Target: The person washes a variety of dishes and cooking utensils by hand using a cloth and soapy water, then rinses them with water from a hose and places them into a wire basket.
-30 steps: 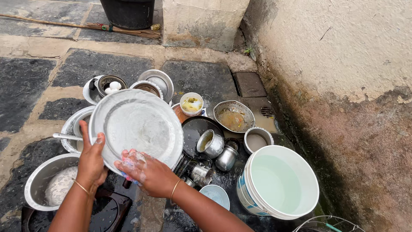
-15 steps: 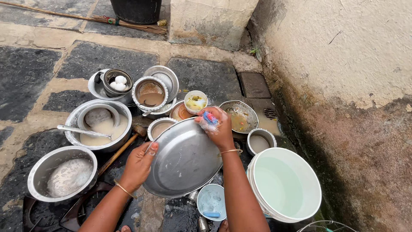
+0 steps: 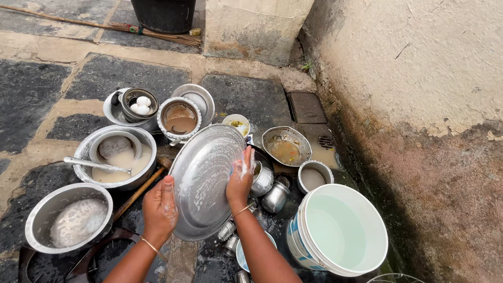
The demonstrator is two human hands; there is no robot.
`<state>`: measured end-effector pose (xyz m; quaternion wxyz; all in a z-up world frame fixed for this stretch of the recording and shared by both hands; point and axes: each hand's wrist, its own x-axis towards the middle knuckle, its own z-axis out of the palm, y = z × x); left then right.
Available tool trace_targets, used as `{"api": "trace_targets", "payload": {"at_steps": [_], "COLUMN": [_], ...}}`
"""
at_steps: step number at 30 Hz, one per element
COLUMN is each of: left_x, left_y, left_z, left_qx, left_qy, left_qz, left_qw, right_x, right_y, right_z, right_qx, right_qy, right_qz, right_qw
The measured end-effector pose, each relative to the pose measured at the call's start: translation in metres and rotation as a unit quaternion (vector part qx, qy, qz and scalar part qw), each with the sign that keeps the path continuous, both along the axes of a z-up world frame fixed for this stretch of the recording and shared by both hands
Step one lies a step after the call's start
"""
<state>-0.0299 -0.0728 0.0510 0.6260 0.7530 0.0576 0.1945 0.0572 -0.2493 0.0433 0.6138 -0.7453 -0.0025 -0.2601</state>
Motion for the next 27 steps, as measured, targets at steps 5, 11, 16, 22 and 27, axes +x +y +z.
{"api": "trace_targets", "payload": {"at_steps": [5,11,16,22,27], "left_x": [0.009,-0.015,0.015,-0.001,-0.023], "left_y": [0.002,-0.005,0.016,-0.013,-0.025], "left_z": [-0.004,-0.014,0.002,0.020,0.007], "left_qx": [-0.137,-0.015,-0.187,0.121,0.214], "left_qy": [-0.020,-0.022,-0.040,-0.046,-0.085], "left_qz": [0.023,-0.050,0.031,-0.046,-0.273], "left_qw": [0.990,0.998,0.981,0.990,0.934], "right_x": [-0.067,0.026,-0.056,-0.047,0.060], "right_y": [0.061,-0.010,0.056,0.059,-0.071], "right_z": [0.006,-0.014,-0.050,-0.017,-0.041], "right_qx": [-0.195,0.022,0.034,-0.136,0.249], "right_qy": [-0.141,-0.020,-0.011,-0.171,0.028], "right_qz": [0.123,0.021,0.076,0.131,0.112], "right_qw": [0.963,0.999,0.996,0.967,0.962]}}
